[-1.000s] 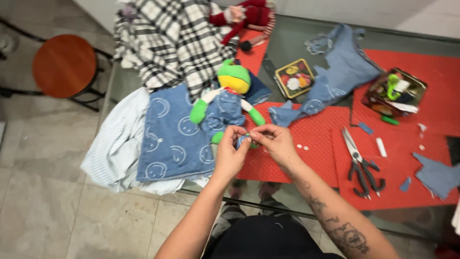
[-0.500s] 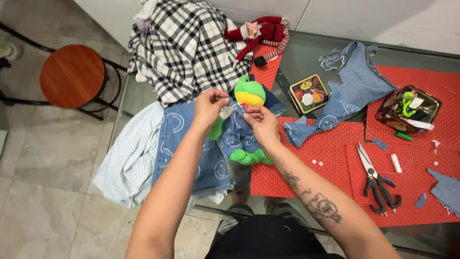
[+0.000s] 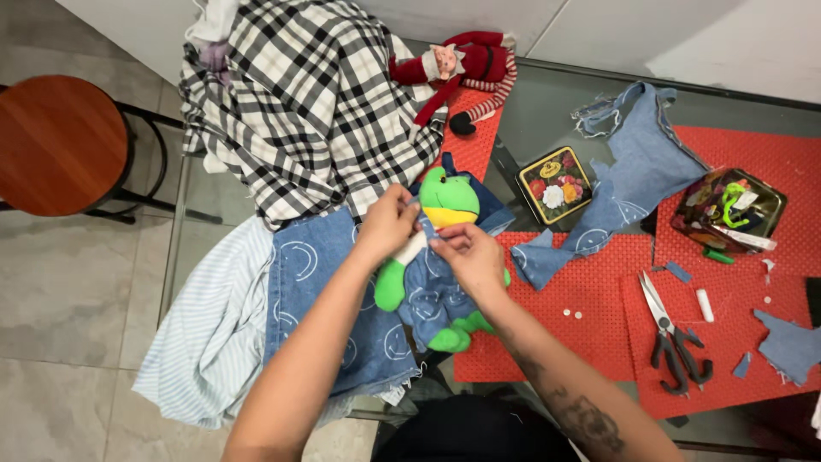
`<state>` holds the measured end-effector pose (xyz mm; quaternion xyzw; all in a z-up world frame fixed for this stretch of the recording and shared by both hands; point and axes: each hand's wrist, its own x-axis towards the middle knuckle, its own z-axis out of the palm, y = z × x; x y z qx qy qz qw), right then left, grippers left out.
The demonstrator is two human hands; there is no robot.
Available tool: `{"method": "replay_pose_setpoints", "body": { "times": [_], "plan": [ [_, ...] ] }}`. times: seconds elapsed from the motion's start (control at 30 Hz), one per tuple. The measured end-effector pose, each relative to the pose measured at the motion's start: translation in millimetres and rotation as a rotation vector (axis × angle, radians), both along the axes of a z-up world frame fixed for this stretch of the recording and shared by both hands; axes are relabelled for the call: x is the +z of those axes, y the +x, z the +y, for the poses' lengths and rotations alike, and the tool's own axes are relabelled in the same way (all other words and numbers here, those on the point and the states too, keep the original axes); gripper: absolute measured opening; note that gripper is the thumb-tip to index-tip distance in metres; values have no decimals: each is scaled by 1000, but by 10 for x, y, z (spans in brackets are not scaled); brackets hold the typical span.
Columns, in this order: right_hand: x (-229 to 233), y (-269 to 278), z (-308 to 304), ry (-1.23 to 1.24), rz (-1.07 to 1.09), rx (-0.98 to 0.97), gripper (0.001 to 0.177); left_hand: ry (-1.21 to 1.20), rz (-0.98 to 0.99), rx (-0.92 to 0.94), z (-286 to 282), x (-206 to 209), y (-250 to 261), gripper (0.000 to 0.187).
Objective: The person uses scissors to cut a piece of blue patterned fabric on a red mat. They repeatedly trim the fabric, occasionally lifting and repositioning it, and briefly place a cut piece onto a green frog plush toy before continuing to cut more fabric.
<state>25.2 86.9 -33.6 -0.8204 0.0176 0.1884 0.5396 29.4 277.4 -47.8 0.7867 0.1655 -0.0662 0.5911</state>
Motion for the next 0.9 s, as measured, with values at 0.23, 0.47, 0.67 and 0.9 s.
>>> {"method": "replay_pose_setpoints", "body": {
  "times": [0.23,0.47,0.67,0.9],
  "plan": [
    [-27,-145,-156,132,123,26,26,-402,1,149,-95,-313,-191,13],
    [84,-291,-164,-334,-127,9,48,-419,67,326,-174,-451,-477,8],
    [-213,-251,-365,-142,-100,-54,66,-538,-34,360,-372,-315,-546,10],
    [-324,-19,-663,228,151,160,84,-612,-75,352,-585,-272,-658,6]
  ]
}}
